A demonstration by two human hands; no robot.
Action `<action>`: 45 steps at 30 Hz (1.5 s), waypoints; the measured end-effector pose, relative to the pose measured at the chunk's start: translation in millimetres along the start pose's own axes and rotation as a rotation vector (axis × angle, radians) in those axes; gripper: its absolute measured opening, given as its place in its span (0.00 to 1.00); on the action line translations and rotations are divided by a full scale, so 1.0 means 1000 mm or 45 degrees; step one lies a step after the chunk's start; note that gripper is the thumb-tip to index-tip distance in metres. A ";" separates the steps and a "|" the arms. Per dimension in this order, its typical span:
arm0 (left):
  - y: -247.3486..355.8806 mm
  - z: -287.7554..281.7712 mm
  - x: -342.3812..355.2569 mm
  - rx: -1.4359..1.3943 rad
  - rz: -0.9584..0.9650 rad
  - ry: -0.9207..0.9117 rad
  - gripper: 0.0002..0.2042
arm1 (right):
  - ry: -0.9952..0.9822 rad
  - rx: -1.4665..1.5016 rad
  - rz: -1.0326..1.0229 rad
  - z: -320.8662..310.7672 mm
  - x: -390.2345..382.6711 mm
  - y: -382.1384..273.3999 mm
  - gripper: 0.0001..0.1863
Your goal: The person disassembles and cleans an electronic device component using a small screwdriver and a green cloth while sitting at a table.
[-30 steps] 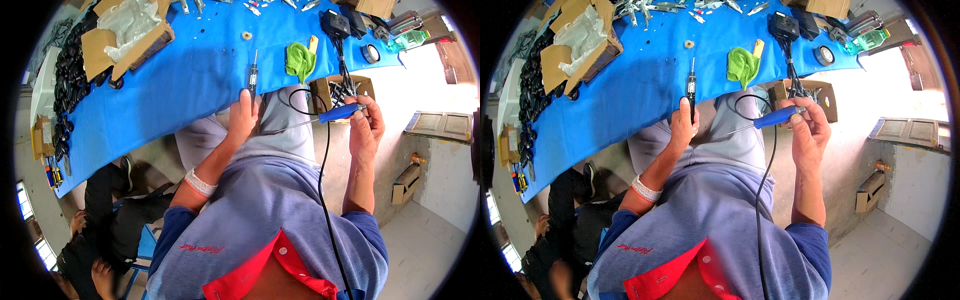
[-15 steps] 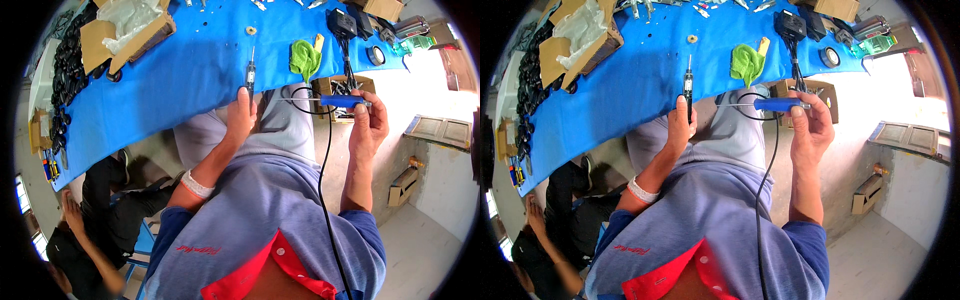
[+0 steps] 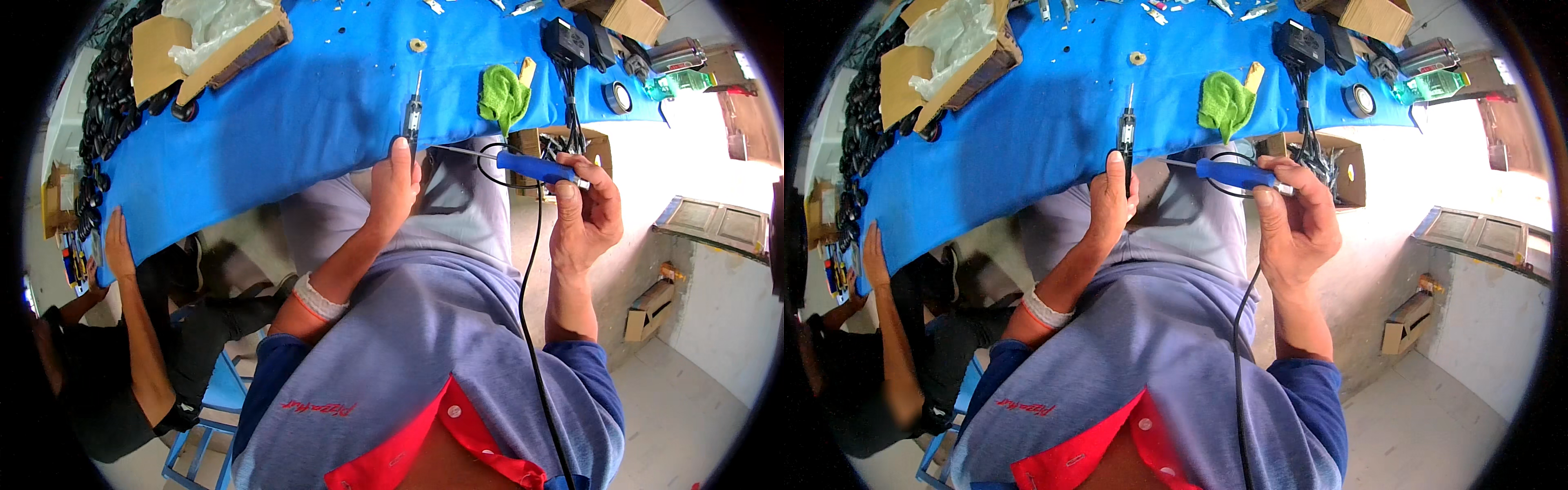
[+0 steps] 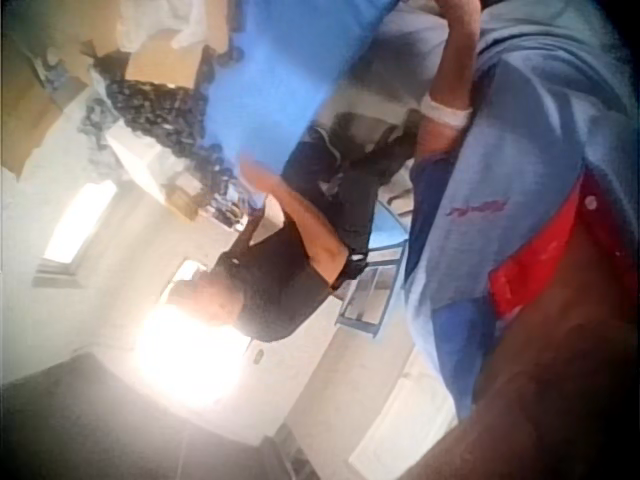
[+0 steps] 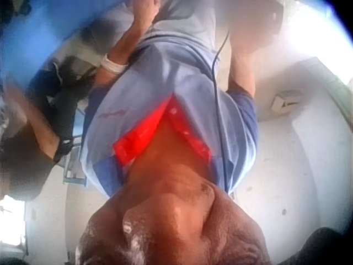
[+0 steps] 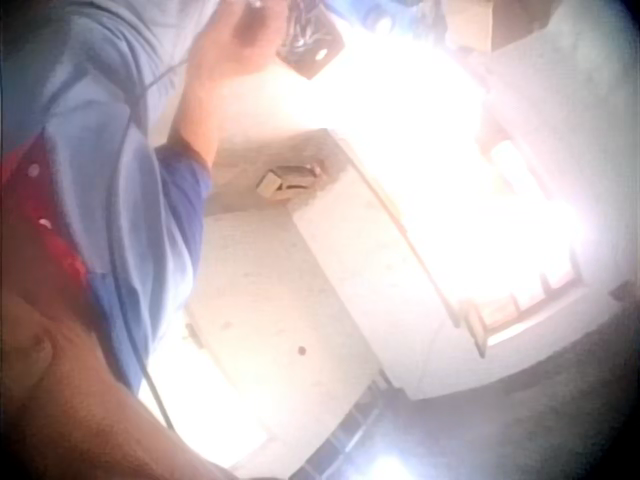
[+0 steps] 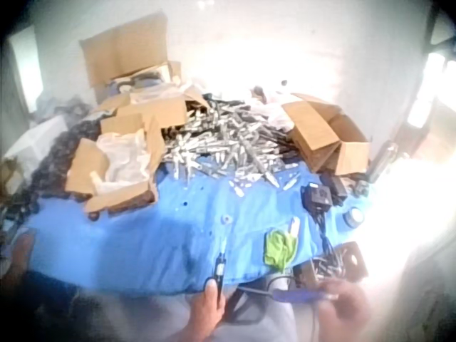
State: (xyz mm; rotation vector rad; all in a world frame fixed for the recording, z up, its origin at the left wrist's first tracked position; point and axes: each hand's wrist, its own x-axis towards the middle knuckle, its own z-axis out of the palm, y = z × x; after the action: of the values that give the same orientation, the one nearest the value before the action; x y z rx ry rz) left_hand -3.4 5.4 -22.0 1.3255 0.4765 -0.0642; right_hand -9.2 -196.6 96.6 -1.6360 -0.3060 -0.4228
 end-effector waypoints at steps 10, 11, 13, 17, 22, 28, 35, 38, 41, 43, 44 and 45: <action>-0.001 0.003 0.000 0.073 -0.003 0.017 0.31 | 0.012 0.026 -0.018 0.011 -0.003 0.002 0.15; -0.001 0.003 0.000 0.076 -0.001 0.012 0.31 | 0.009 0.015 -0.036 0.011 -0.002 0.003 0.15; 0.000 0.003 0.000 0.074 -0.001 0.007 0.32 | 0.004 0.004 -0.051 0.010 -0.002 0.004 0.14; 0.001 0.005 -0.001 0.101 0.021 0.014 0.32 | -0.003 0.021 -0.042 0.010 -0.002 0.005 0.14; 0.004 0.005 -0.003 0.100 0.005 -0.002 0.33 | -0.002 0.034 -0.036 0.011 -0.002 0.005 0.15; 0.007 0.005 -0.004 0.072 -0.029 -0.019 0.32 | -0.003 0.012 -0.019 0.011 -0.003 0.006 0.15; 0.005 0.004 -0.003 0.036 -0.028 -0.028 0.32 | -0.002 -0.005 -0.006 0.011 -0.003 0.007 0.15; 0.003 0.003 -0.003 0.032 -0.032 -0.038 0.32 | 0.005 -0.003 -0.003 0.011 -0.003 0.008 0.14; 0.004 0.004 -0.003 0.030 -0.042 -0.019 0.31 | 0.001 0.003 -0.005 0.013 -0.003 0.007 0.14; 0.002 0.004 -0.002 0.046 -0.042 -0.011 0.31 | -0.015 -0.008 -0.035 0.013 -0.002 0.007 0.14; 0.001 0.005 -0.001 0.055 -0.043 -0.010 0.31 | -0.027 -0.018 -0.062 0.012 -0.001 0.008 0.14; 0.001 0.005 -0.001 0.065 -0.051 -0.017 0.31 | -0.039 -0.028 -0.089 0.012 -0.001 0.008 0.15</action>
State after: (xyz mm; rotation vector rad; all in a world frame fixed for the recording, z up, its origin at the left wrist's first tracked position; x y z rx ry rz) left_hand -2.6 0.8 -19.9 1.3648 0.4930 -0.1187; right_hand -5.3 -185.6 87.7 -1.6578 -0.3834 -0.4559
